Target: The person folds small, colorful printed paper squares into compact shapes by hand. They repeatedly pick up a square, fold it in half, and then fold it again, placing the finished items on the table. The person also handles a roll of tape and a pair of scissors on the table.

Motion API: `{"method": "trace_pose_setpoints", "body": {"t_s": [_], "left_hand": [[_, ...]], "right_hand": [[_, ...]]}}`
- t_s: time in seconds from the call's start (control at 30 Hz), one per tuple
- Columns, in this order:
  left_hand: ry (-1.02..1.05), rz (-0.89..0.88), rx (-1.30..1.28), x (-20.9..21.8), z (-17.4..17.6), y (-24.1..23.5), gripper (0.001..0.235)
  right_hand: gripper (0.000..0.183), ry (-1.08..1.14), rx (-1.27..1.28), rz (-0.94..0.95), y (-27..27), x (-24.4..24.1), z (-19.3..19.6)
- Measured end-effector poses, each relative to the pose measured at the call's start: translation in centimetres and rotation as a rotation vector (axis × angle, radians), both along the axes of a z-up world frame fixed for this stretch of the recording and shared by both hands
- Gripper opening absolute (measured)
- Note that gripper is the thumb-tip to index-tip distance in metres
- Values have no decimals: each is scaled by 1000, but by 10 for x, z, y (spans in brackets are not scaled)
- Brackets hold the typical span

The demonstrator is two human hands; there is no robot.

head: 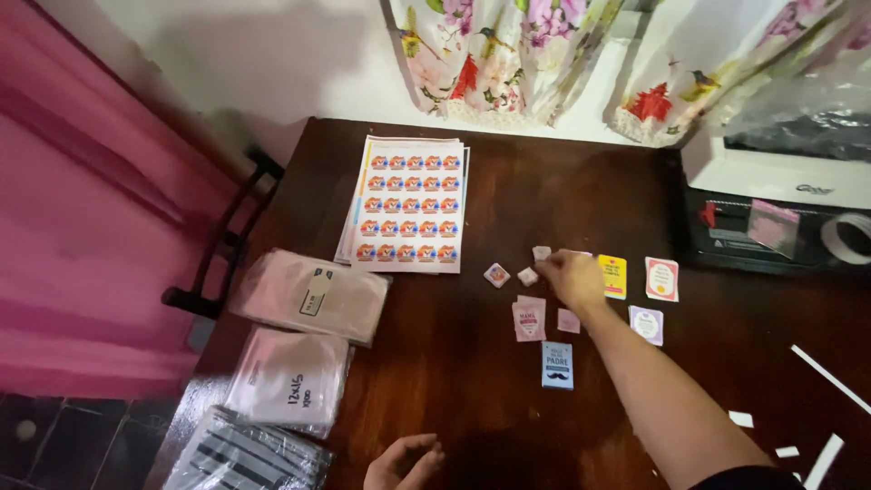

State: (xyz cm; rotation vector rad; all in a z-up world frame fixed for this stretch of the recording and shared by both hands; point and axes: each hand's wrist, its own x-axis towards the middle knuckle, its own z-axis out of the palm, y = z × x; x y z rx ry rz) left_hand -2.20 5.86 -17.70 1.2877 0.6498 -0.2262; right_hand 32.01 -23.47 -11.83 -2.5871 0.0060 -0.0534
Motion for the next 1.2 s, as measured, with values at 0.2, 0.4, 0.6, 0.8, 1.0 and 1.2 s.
{"method": "trace_pose_setpoints", "body": {"t_s": [0.2,0.4,0.6,0.8,1.0,1.2], "left_hand": [[97,-28,114,-3,-7,7,23],[117,-36,120,-3,-3,7,23],[81,77,110,-8,-15,7,20],[39,7,145,-10,-19,12,19],[39,-4,124,-7,-11,13,18],[54,-19,139,0,11,12,17]], "right_hand": [[34,111,1,288,-22,79,-12],[42,361,-438,566,-5,117,-24],[33,409,-433,545,-8,112,-33],[46,346,-270,433,-19,102,-45],[47,397,-284,433,-19,94,-41],[37,422,-347,455,-12,93,-31]]}}
